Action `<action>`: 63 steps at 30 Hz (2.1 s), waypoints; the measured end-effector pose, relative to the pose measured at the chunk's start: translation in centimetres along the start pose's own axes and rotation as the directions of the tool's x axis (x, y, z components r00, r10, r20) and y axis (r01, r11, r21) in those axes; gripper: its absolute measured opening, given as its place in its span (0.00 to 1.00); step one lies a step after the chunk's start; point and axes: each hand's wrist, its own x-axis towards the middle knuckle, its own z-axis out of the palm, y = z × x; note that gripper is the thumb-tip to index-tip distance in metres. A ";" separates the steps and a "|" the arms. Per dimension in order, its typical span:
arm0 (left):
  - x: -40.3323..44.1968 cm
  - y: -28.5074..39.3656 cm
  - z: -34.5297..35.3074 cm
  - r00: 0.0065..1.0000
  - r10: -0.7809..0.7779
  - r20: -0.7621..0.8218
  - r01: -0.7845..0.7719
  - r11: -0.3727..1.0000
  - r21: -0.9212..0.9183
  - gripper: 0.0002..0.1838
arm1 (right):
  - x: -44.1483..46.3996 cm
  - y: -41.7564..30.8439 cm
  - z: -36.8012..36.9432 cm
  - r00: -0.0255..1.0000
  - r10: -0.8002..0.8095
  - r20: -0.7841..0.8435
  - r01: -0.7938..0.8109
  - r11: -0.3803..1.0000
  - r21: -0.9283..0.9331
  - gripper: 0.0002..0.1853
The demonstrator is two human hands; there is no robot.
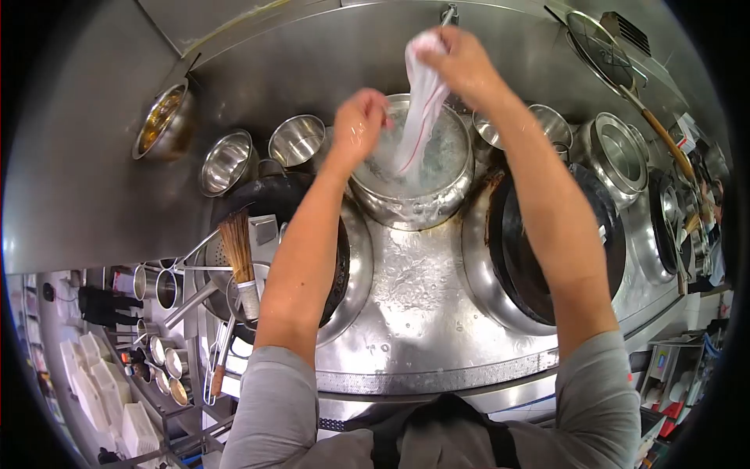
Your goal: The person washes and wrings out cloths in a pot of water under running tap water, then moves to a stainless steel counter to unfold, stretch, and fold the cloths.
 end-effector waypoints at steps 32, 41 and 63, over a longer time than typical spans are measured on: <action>-2.3 -8.4 6.0 0.928 -0.294 0.228 0.314 0.948 -0.054 0.22 | -4.8 4.9 1.3 0.974 0.221 0.040 -0.225 0.953 0.205 0.22; 2.5 -2.2 3.5 0.981 -0.193 0.030 0.181 0.957 0.225 0.22 | -4.8 10.7 2.8 0.916 0.003 0.401 0.209 0.850 -0.483 0.39; -0.7 -5.4 4.2 0.933 -0.320 0.163 0.285 0.381 -0.880 0.25 | -9.7 12.4 -1.2 0.876 0.377 0.301 -0.463 0.482 0.744 0.27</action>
